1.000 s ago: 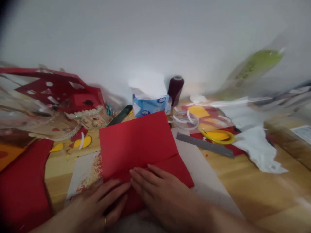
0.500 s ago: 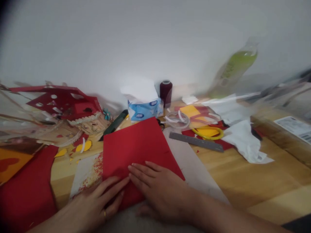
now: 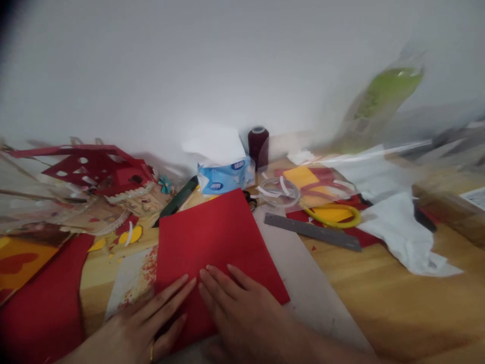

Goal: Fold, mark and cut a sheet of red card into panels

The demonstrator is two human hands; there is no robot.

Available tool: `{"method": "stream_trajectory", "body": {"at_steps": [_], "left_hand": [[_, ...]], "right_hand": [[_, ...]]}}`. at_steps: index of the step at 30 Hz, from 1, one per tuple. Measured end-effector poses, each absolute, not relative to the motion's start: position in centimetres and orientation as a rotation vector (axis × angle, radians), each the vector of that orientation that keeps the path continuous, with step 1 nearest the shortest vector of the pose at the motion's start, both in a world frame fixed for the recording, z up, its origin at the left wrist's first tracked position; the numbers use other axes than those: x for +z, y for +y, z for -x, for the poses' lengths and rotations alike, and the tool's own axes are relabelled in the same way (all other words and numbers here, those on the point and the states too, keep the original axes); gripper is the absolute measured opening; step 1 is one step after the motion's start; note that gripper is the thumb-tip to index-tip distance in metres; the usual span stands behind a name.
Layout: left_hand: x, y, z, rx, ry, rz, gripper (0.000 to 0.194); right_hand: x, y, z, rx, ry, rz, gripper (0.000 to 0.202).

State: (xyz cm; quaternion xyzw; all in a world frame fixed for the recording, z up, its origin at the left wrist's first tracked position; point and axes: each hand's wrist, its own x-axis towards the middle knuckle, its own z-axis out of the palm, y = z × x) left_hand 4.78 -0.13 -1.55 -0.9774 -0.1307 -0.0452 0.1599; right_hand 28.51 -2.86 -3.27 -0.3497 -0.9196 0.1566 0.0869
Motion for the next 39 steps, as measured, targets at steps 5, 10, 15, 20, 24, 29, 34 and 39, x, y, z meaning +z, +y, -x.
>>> {"method": "stream_trajectory", "body": {"at_steps": [5,10,15,20,24,29,34,39], "left_hand": [[-1.8,0.2,-4.0,-0.102,-0.512,2.924,0.027],[-2.6,0.3,-3.6,-0.025,-0.539,2.930,0.034],[-3.5,0.0,-3.7,-0.038,-0.589,2.837,0.040],[-3.9,-0.2,-3.5,-0.070,-0.623,2.797,0.040],[-3.6,0.1,-3.9,-0.161,-0.561,2.770,0.035],[-3.7,0.1,-4.2,-0.216,-0.592,2.758,0.032],[-3.1,-0.4,-4.2,-0.105,-0.656,2.808,0.036],[-1.1,0.5,-4.6,0.011,-0.330,2.868,0.043]], "right_hand": [[-4.4,-2.8,-28.4,-0.002,-2.749,0.967,0.054],[-4.9,-2.9,-28.4,-0.260,-2.681,0.946,0.052],[-5.1,-2.9,-28.4,-0.335,-2.646,0.959,0.048],[-5.2,-2.6,-28.5,-0.355,-2.626,0.953,0.043],[-5.3,-2.5,-28.6,-0.363,-2.634,0.953,0.042],[-5.3,-2.8,-29.1,-0.374,-2.661,0.974,0.040],[-4.4,-3.3,-31.5,-0.280,-2.671,1.078,0.045],[-3.9,-3.9,-33.7,-0.292,-2.669,1.105,0.074]]}}
